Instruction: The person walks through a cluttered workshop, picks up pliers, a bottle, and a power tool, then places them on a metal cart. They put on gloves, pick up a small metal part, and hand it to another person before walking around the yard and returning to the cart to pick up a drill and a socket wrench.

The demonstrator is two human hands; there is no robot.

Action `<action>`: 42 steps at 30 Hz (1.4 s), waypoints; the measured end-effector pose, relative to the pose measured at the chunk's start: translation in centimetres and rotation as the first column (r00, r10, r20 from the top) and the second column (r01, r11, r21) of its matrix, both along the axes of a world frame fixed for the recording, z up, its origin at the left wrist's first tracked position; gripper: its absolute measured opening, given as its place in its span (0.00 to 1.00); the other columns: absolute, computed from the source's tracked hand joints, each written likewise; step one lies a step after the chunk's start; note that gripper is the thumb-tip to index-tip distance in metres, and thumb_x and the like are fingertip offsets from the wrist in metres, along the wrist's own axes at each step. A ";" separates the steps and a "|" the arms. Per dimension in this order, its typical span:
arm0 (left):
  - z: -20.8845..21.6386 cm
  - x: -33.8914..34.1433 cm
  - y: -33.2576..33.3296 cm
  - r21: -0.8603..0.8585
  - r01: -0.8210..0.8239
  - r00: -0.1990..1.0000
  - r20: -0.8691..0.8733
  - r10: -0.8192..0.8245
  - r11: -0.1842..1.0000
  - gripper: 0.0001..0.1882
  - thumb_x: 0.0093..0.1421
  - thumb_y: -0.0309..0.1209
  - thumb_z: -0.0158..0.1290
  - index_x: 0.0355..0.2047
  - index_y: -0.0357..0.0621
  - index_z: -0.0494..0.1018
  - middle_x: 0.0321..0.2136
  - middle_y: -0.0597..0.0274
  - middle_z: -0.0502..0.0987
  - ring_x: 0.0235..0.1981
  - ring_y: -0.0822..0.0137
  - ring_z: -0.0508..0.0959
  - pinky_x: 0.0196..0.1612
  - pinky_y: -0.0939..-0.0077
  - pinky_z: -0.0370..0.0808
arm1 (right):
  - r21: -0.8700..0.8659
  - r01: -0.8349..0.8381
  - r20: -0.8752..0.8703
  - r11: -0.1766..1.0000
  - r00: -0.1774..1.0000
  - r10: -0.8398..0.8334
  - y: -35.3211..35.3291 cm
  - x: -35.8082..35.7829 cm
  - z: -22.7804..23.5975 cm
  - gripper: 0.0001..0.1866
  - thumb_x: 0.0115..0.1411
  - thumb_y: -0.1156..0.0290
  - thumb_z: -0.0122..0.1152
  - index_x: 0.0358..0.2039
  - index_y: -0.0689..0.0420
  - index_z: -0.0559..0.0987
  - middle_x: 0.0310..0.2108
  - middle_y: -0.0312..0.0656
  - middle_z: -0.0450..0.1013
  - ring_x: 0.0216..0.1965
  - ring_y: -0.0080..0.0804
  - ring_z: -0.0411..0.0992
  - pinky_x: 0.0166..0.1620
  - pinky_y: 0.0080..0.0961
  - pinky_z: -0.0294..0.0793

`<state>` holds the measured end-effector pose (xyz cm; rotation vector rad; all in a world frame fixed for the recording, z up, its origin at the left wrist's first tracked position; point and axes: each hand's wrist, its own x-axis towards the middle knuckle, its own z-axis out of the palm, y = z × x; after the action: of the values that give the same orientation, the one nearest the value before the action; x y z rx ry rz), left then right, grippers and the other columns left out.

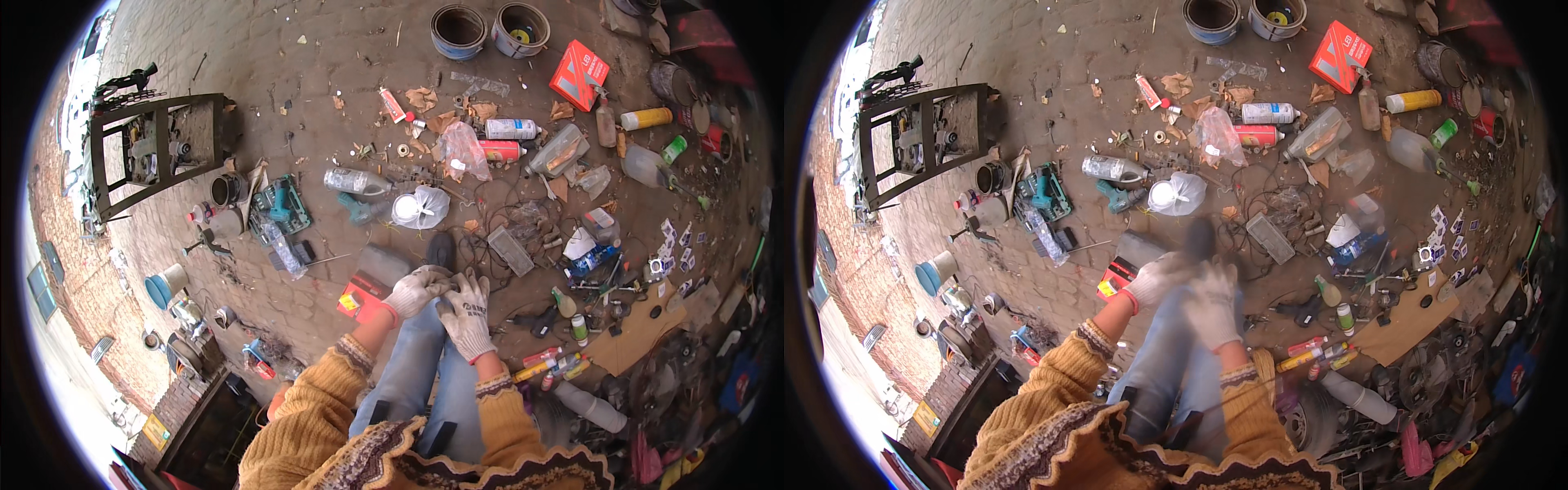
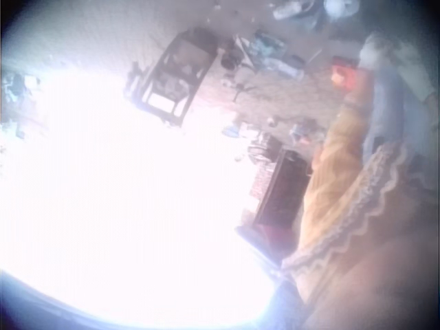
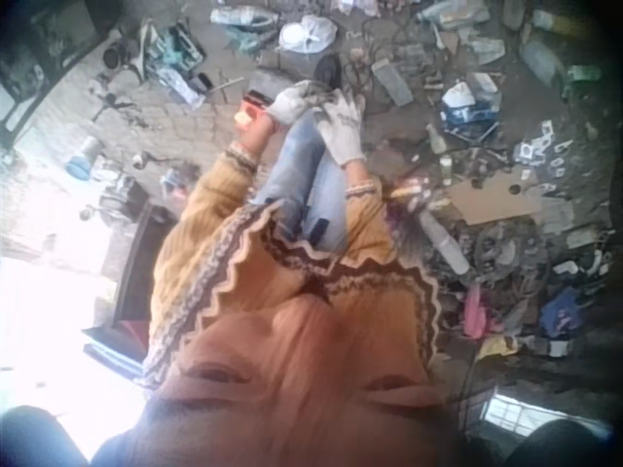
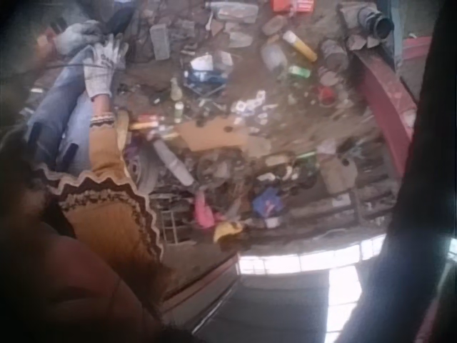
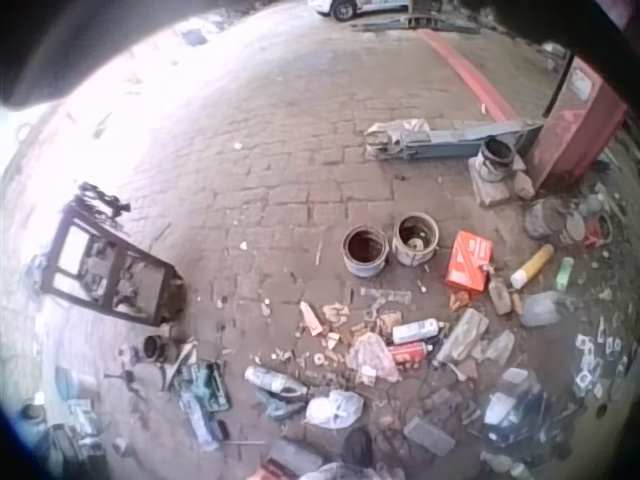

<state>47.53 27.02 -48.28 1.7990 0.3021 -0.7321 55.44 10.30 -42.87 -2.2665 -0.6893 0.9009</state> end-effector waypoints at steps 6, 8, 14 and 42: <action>1.8 3.4 1.1 0.130 -0.126 0.984 -0.114 0.141 0.984 0.12 0.60 0.29 0.52 0.42 0.41 0.77 0.44 0.52 0.76 0.47 0.50 0.75 0.50 0.61 0.73 | 0.017 -0.063 -0.113 0.998 0.991 0.065 1.6 1.5 -1.2 0.18 0.55 0.70 0.55 0.47 0.56 0.78 0.55 0.54 0.68 0.60 0.51 0.62 0.65 0.47 0.55; 1.9 5.2 0.8 0.286 -0.105 0.993 -0.017 0.115 0.952 0.09 0.60 0.28 0.52 0.39 0.39 0.78 0.40 0.52 0.78 0.45 0.51 0.77 0.48 0.63 0.74 | 0.005 -0.102 -0.209 0.995 0.973 0.100 2.0 1.9 -2.0 0.21 0.54 0.70 0.58 0.49 0.61 0.77 0.56 0.59 0.68 0.61 0.55 0.62 0.66 0.48 0.53; 2.7 9.3 1.1 0.454 0.006 0.924 0.338 -0.178 0.891 0.11 0.53 0.24 0.56 0.38 0.41 0.79 0.45 0.50 0.75 0.48 0.46 0.73 0.52 0.58 0.71 | -0.083 -0.326 -0.299 0.942 0.910 0.288 2.1 3.0 -5.4 0.19 0.63 0.68 0.46 0.53 0.56 0.75 0.61 0.50 0.65 0.60 0.46 0.64 0.66 0.39 0.57; -7.5 7.5 -8.7 0.435 -0.303 0.922 -0.092 0.376 0.848 0.21 0.64 0.26 0.45 0.59 0.38 0.66 0.37 0.39 0.78 0.31 0.40 0.79 0.31 0.55 0.76 | -0.523 0.771 -0.834 -0.364 -0.373 0.406 5.0 11.0 -14.5 0.37 0.63 0.38 0.50 0.55 0.61 0.73 0.59 0.51 0.69 0.68 0.57 0.54 0.69 0.63 0.45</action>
<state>55.07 18.36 -55.78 2.0015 0.9330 -0.5972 66.47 15.25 -57.34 0.1253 0.9971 0.3931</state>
